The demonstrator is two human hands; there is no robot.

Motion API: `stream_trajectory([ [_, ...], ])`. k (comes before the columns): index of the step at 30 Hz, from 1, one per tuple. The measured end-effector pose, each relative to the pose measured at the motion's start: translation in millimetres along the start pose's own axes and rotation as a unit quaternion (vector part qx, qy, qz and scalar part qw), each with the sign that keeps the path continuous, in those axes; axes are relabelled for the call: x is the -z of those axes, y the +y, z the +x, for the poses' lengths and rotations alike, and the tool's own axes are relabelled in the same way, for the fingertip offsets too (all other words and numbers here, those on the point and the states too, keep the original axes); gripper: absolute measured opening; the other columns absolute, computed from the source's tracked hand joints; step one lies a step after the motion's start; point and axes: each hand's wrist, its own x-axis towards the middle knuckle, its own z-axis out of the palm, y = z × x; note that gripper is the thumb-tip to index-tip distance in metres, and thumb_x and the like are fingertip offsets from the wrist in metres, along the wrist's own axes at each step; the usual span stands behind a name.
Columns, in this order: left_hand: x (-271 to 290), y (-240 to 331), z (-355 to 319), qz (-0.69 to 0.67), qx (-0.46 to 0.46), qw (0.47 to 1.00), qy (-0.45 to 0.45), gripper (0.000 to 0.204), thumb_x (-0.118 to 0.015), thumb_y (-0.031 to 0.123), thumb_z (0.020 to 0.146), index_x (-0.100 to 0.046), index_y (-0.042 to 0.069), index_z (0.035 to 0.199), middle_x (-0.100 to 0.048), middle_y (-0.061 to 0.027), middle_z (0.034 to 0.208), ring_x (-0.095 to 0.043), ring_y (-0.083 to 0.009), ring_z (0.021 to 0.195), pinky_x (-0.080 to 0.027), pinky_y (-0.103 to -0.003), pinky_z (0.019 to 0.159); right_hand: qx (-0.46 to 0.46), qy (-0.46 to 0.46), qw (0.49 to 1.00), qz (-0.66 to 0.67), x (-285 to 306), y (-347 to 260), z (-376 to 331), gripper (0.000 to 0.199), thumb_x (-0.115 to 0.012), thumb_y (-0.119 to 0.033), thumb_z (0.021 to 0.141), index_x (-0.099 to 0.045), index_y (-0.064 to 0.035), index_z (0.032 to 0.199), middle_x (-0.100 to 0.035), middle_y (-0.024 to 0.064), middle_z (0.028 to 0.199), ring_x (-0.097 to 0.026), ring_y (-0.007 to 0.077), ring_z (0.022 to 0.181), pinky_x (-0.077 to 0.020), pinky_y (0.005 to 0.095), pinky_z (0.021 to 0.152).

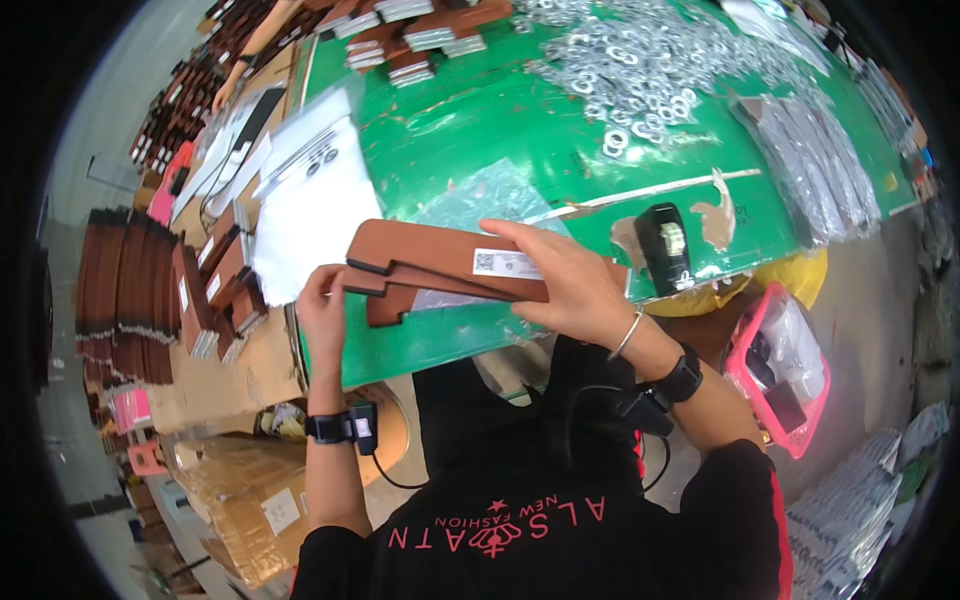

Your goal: Packaging wooden furniture components into plastic bags and sealing them.

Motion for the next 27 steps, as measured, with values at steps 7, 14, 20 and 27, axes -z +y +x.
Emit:
stream_trajectory([
  [7, 59.3, -28.4, -60.4, -0.033, 0.071, 0.993, 0.085, 0.013, -0.06, 0.008, 0.095, -0.069, 0.0, 0.101, -0.064, -0.0036, 0.085, -0.056, -0.0106, 0.073, -0.046, -0.026, 0.067, 0.08, -0.01, 0.988, -0.133, -29.5, 3.4, 20.4, 0.084, -0.075, -0.005, 0.066, -0.047, -0.0147, 0.144, -0.057, 0.0091, 0.138, -0.055, 0.0341, 0.122, -0.0463, 0.0436, 0.101],
  [14, 50.3, -22.7, -110.4, -0.089, 0.091, 0.989, 0.071, 0.012, -0.062, 0.006, 0.094, -0.069, 0.0, 0.101, -0.062, -0.0039, 0.087, -0.058, -0.0113, 0.079, -0.046, -0.026, 0.071, 0.112, -0.035, 0.982, -0.148, -38.6, 3.1, 28.3, 0.081, -0.072, -0.003, 0.067, -0.048, -0.0144, 0.143, -0.06, 0.0106, 0.133, -0.057, 0.035, 0.116, -0.0469, 0.0444, 0.096],
  [20, 43.2, -15.9, -115.9, -0.102, 0.087, 0.99, 0.048, 0.01, -0.063, 0.004, 0.092, -0.07, 0.001, 0.099, -0.063, -0.0063, 0.086, -0.058, -0.0138, 0.078, -0.046, -0.028, 0.071, 0.116, -0.053, 0.975, -0.184, -40.2, 19.4, 34.6, 0.081, -0.072, -0.002, 0.068, -0.047, -0.0134, 0.144, -0.06, 0.012, 0.132, -0.056, 0.0345, 0.119, -0.0451, 0.0441, 0.1],
  [27, 11.2, 38.3, -99.1, 0.036, -0.194, 0.978, -0.073, 0.019, -0.073, 0.008, 0.081, -0.07, 0.008, 0.1, -0.065, -0.0087, 0.093, -0.062, -0.0286, 0.089, -0.048, -0.039, 0.081, 0.095, -0.057, 0.983, -0.146, -25.8, 6.8, 34.0, 0.083, -0.076, -0.005, 0.069, -0.045, -0.0119, 0.146, -0.058, 0.0139, 0.134, -0.054, 0.0348, 0.123, -0.0445, 0.0434, 0.103],
])
